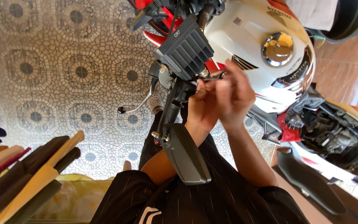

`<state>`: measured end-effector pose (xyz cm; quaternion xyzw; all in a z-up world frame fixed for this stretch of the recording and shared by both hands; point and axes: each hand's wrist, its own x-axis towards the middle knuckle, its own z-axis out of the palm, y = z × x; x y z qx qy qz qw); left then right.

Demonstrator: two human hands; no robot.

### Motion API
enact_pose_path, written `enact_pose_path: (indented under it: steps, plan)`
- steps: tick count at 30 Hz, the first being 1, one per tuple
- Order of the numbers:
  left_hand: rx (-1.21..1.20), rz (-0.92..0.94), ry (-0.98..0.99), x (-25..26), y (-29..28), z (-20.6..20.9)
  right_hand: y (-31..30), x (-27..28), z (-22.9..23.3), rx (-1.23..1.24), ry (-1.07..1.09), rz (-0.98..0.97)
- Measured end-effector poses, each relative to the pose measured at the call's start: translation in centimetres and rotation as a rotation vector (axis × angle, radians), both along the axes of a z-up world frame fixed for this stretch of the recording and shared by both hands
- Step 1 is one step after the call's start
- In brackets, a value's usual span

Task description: The person works on a motorcycle handlebar using a small wrench, handling wires and nuts near the switch assembly.

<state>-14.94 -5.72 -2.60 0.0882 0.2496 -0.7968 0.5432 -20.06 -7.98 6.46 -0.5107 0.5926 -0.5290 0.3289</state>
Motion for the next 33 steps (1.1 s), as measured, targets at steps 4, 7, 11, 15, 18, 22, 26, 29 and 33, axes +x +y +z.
enact_pose_path:
  steps: [4, 7, 11, 15, 18, 22, 26, 29, 33]
  plan:
    - [-0.066, 0.090, -0.068, 0.0, 0.0, 0.3, -0.3, -0.2, 0.2, 0.214, -0.325, 0.039]
    - [-0.160, 0.093, 0.065, 0.3, 0.3, -0.1, 0.1, 1.1, -0.2, 0.088, -0.234, 0.001]
    - [-0.141, 0.066, 0.043, 0.5, 0.1, -0.5, 0.5, 1.8, -0.5, 0.033, -0.269, -0.003]
    - [-0.044, -0.049, 0.044, 0.8, 1.1, -1.6, 1.1, 2.1, -0.8, -0.028, -0.200, -0.019]
    - [-0.101, -0.005, 0.091, 0.5, 1.1, -2.7, 1.1, 2.3, -0.8, -0.065, -0.184, -0.020]
    - [-0.109, 0.018, 0.020, 0.2, 1.3, -3.0, 1.0, 2.4, -0.6, -0.090, -0.141, -0.025]
    - [-0.150, -0.003, 0.044, 0.1, 1.4, -2.9, 1.0, 1.7, 0.2, -0.129, -0.014, 0.030]
    - [-0.086, 0.043, 0.042, -0.1, 1.6, -2.7, 0.5, 0.5, -0.2, -0.029, 0.036, 0.094]
    - [-0.210, 0.092, -0.120, -0.4, 1.1, -0.2, -0.3, -1.0, -0.4, 0.095, -0.171, 0.132]
